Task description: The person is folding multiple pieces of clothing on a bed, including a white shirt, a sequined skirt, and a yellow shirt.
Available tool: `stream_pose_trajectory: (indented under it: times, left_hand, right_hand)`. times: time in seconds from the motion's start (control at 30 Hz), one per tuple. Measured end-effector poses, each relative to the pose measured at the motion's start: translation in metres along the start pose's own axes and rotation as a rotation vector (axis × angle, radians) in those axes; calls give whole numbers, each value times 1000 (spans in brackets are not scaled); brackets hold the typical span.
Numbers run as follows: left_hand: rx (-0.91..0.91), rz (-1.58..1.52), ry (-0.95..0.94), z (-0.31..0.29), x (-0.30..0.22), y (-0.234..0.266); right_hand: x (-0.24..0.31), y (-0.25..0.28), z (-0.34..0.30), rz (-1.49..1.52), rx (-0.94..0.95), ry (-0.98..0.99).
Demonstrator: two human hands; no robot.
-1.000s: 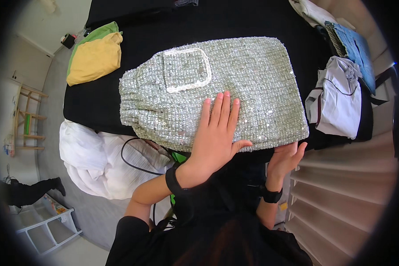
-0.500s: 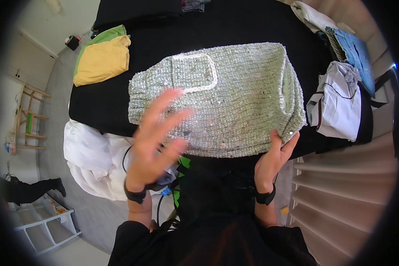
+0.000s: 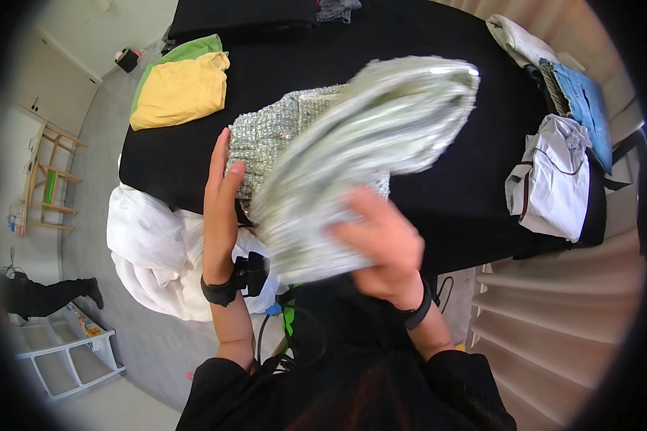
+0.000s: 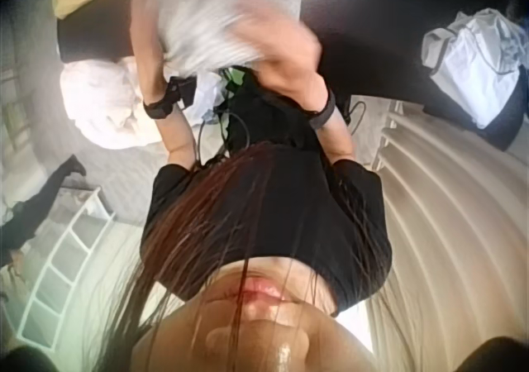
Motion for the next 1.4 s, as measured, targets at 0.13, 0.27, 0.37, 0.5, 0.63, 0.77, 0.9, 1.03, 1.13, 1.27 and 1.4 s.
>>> stream_pose_trajectory:
  times: [0.13, 0.27, 0.37, 0.5, 0.63, 0.77, 0.9, 1.03, 1.13, 1.27, 1.4]
  left_hand:
    - [-38, -348, 101, -3, 0, 5]
    - [52, -450, 151, -1, 0, 11]
    - [158, -498, 147, 0, 1, 13]
    - [197, -321, 79, -9, 1, 11]
    - [170, -294, 116, -14, -3, 7]
    - [143, -250, 153, -10, -7, 5]
    - [102, -154, 118, -8, -5, 5]
    - [59, -173, 110, -8, -1, 7]
    - [40, -330, 119, -6, 1, 7]
    - [47, -446, 157, -7, -4, -1]
    - [84, -509, 202, -13, -7, -17]
  right_hand:
    - [9, -32, 5, -13, 533, 77]
    - [5, -25, 4, 73, 559, -40]
    - [-5, -12, 3, -13, 519, -125]
    - [-7, -10, -1, -86, 569, -121]
    - [-7, -14, -6, -32, 567, -171]
    - [-21, -4, -10, 94, 187, -522]
    - [-36, 5, -20, 238, -110, -754]
    - [-44, 3, -29, 746, -252, -935]
    - [-53, 9, -30, 818, -274, -1019]
    - [-60, 13, -27, 1016, -161, -1141]
    - [-52, 14, -29, 1134, -33, -1149]
Point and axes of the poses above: each hand's wrist, its own z-axis towards the middle knuckle, its own y-axis out of the back of the hand, x = y × z, the point moved 3 cm from there along z, towards the middle knuckle, and after that the axes turned 9 degrees about -z, right-handed, at the moved point
